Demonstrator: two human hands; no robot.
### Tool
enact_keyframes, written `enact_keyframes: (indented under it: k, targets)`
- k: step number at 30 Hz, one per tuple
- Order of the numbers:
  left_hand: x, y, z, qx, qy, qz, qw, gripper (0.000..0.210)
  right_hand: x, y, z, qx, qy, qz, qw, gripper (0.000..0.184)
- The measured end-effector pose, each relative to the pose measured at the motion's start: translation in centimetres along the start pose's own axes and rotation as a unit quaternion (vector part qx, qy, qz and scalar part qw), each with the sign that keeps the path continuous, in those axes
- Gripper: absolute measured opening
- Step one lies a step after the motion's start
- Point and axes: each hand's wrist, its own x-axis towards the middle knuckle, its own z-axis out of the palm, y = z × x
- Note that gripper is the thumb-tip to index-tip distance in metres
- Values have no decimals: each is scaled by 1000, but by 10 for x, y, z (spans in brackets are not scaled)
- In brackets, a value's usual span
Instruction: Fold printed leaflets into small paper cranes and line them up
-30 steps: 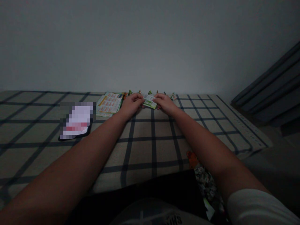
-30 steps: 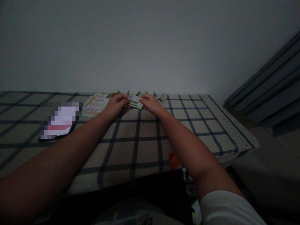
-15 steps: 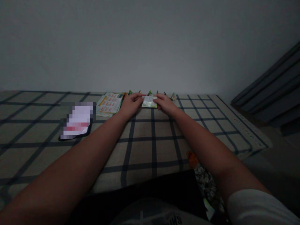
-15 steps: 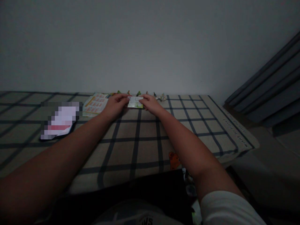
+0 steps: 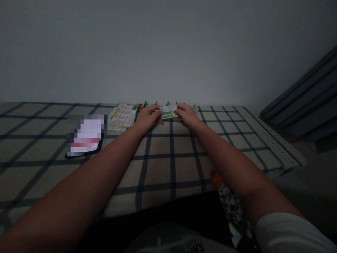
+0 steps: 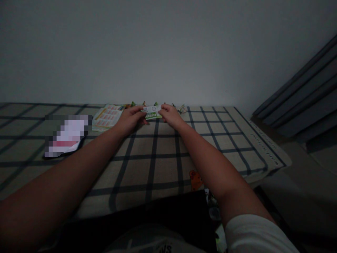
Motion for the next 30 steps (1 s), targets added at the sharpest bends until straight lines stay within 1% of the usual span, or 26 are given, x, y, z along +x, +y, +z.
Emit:
enact_keyframes:
  k: [2,6,10,15,18,20,23,26,30]
  targets:
    - [0,-1,0,5,-6,5,1000,36,0,-1,0,0,2,2,1000,12]
    - [-1,1,1,18,-19,7,1000,38,-1,-3,0,7,1,13,1000,8]
    - [1,1,2,10,-30,9,999,38,-1,-3,0,19,3,16,1000,7]
    - [3,-2,0,34,-22,35,999,38,-1,-4,0,19,8,22,1000,6]
    - [0,1,-1,35,1,40,999,38,-2,-5,1,19,-3,24,1000,9]
    - [-3,6,-1,32,15,36,999,39,-2,-6,1,19,-6,26,999,11]
    - [-6,10,0,31,19,27,999,40,-2,-3,2,16,-9,24,1000,10]
    - [-4,8,1,5,13,14,1000,43,0,1,1,15,-4,13,1000,5]
    - [1,3,2,-42,7,-20,999,52,0,0,-1,12,15,10,1000,9]
